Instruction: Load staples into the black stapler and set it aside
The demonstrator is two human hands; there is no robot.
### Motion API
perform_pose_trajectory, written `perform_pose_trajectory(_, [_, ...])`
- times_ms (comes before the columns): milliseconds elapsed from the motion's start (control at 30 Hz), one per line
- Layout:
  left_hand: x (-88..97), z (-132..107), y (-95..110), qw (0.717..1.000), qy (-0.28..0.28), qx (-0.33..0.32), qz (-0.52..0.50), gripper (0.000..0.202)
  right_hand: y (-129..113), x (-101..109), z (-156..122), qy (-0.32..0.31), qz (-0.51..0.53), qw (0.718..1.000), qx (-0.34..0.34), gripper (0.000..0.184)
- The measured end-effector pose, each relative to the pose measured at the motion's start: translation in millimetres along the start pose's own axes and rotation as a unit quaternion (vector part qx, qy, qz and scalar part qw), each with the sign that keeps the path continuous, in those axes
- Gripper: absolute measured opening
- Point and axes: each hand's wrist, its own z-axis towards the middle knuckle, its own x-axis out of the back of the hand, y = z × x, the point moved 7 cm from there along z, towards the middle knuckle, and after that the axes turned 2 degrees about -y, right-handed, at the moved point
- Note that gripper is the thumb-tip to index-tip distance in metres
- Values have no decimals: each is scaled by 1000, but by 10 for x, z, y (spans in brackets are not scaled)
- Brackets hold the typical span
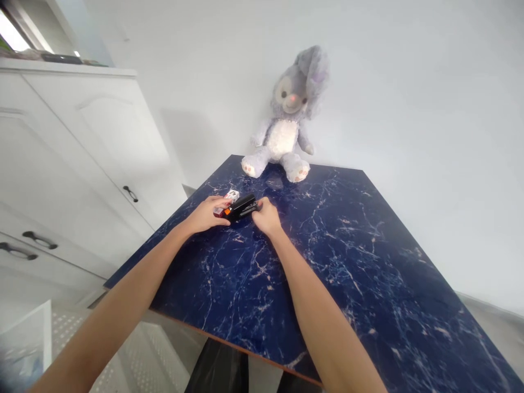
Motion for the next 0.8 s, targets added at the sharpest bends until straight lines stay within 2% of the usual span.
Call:
perform_pose_trajectory(200, [-1,-1,0,1000,10,-9,4,71,-201,-156,-86,-15,-1,1000,12,19])
perform_pose_trajectory(400, [243,-44,-123,998,39,-11,41,62,-164,-114,-91,43,4,999,20,21])
perform_pose_trajectory(500, [206,-44,-195,996,16,-14,91,67,-144,-116,-92,41,-1,999,14,21])
perform_pose_trajectory(600, [162,-35,-161,993,0,-23,115,53,-148,-111,-101,36,2,999,11,21])
perform_pose_trajectory(733, [391,-92,-53,996,54,11,69,50,-154,-90,-113,36,7,999,10,21])
perform_pose_trajectory(800, [458,-140,-12,997,31,29,69,50,-149,-88,-112,33,8,999,8,22])
